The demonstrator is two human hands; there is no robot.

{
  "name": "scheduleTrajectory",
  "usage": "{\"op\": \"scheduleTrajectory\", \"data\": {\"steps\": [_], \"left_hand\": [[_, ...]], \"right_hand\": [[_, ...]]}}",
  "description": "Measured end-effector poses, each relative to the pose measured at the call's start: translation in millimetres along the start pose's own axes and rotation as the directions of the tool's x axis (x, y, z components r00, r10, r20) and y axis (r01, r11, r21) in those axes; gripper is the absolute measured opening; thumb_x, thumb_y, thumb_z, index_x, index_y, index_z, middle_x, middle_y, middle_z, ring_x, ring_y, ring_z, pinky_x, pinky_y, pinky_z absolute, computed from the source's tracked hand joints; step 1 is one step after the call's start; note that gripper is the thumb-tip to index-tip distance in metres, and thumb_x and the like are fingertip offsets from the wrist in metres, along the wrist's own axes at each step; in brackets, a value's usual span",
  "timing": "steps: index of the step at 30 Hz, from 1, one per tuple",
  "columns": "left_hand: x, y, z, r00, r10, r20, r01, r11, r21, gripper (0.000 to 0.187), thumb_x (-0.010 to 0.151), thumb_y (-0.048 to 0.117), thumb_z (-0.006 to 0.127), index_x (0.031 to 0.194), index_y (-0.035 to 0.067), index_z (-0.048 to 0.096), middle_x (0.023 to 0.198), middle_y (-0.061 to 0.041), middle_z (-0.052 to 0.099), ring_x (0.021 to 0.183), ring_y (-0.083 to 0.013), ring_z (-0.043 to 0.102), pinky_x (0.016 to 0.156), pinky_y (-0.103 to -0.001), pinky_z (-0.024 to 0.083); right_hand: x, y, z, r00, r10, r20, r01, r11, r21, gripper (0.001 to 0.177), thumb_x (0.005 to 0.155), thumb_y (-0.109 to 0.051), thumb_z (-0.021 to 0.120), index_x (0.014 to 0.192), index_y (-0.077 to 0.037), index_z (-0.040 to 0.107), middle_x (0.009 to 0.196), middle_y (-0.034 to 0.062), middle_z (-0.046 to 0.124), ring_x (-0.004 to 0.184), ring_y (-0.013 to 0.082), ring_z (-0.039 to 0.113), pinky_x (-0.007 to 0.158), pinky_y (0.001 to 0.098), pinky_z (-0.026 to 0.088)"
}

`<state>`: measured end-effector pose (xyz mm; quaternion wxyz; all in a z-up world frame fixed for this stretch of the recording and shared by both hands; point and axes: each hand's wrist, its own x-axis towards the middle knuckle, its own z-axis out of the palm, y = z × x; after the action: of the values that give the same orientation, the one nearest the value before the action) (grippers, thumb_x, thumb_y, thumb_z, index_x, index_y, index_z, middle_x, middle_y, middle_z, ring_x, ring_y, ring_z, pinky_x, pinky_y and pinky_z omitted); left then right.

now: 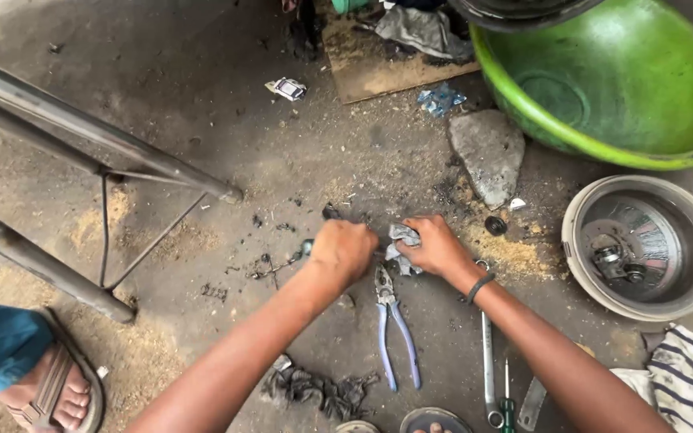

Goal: Cleaning and inspecting drum brake components including shoes and springs using a rag and a basin of fluid.

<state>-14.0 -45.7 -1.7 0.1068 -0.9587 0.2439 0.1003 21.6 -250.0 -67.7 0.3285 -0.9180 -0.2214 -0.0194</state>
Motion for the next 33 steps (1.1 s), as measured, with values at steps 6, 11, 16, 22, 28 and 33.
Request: {"op": "scheduleTrajectory", "data": {"steps": [6, 11, 16, 22, 28, 33], "left_hand": [[-14, -29, 8, 0.943, -0.275, 0.185, 0.309, 0.933, -0.186, 0.021, 0.091, 0.018, 0.064, 0.105, 0.010, 0.077, 0.109, -0.014, 0.076, 0.099, -0.0307, 0.074, 0.080, -0.041, 0.059], [-15, -56, 24, 0.943, -0.312, -0.116, 0.311, 0.950, -0.022, 0.017, 0.089, 0.016, 0.062, 0.095, 0.016, 0.078, 0.094, -0.010, 0.077, 0.089, -0.0285, 0.075, 0.069, -0.041, 0.060], [17, -34, 57, 0.932, -0.286, -0.224, 0.297, 0.955, 0.016, 0.020, 0.092, 0.017, 0.060, 0.088, 0.018, 0.080, 0.090, -0.008, 0.077, 0.086, -0.0266, 0.076, 0.068, -0.040, 0.059], [-22, -3, 31, 0.948, -0.318, -0.035, 0.283, 0.883, -0.374, 0.020, 0.094, 0.015, 0.060, 0.098, 0.008, 0.078, 0.098, -0.019, 0.075, 0.090, -0.0366, 0.076, 0.077, -0.049, 0.062], [-74, -30, 4, 0.783, -0.612, 0.112, 0.493, 0.502, -0.711, 0.028, 0.099, 0.027, 0.053, 0.104, 0.008, 0.074, 0.099, -0.023, 0.075, 0.090, -0.0382, 0.076, 0.087, -0.050, 0.059], [-57, -24, 20, 0.795, -0.606, -0.023, 0.458, 0.625, -0.633, 0.027, 0.097, 0.026, 0.056, 0.099, 0.007, 0.076, 0.096, -0.025, 0.073, 0.090, -0.0444, 0.071, 0.081, -0.054, 0.056]], "right_hand": [[-8, 10, 2, 0.995, 0.043, 0.092, -0.042, 0.999, -0.019, 0.054, 0.076, -0.026, 0.079, 0.120, 0.005, 0.069, 0.108, 0.0270, 0.072, 0.100, 0.0395, 0.072, 0.092, 0.0421, 0.057], [7, 8, 6, 0.995, -0.037, 0.094, 0.043, 0.997, -0.062, 0.051, 0.078, -0.026, 0.079, 0.116, 0.007, 0.070, 0.106, 0.0263, 0.072, 0.099, 0.0403, 0.071, 0.092, 0.0435, 0.056], [22, -14, -3, 0.979, -0.200, 0.027, 0.201, 0.979, -0.043, 0.051, 0.074, -0.024, 0.082, 0.112, 0.009, 0.070, 0.100, 0.0278, 0.070, 0.095, 0.0429, 0.069, 0.088, 0.0463, 0.056], [10, -20, -23, 0.964, -0.241, 0.115, 0.249, 0.967, -0.052, 0.045, 0.074, -0.014, 0.081, 0.111, 0.008, 0.068, 0.096, 0.0229, 0.068, 0.084, 0.0395, 0.069, 0.078, 0.0436, 0.059], [-16, 19, -35, 0.825, -0.543, 0.158, 0.562, 0.752, -0.345, 0.028, 0.074, -0.006, 0.076, 0.098, 0.003, 0.064, 0.092, 0.0153, 0.063, 0.089, 0.0309, 0.066, 0.071, 0.0384, 0.060], [-18, -3, -54, 0.635, -0.734, 0.241, 0.739, 0.486, -0.466, 0.016, 0.079, -0.007, 0.068, 0.090, 0.002, 0.061, 0.088, 0.0117, 0.060, 0.091, 0.0266, 0.065, 0.074, 0.0355, 0.062]]}}
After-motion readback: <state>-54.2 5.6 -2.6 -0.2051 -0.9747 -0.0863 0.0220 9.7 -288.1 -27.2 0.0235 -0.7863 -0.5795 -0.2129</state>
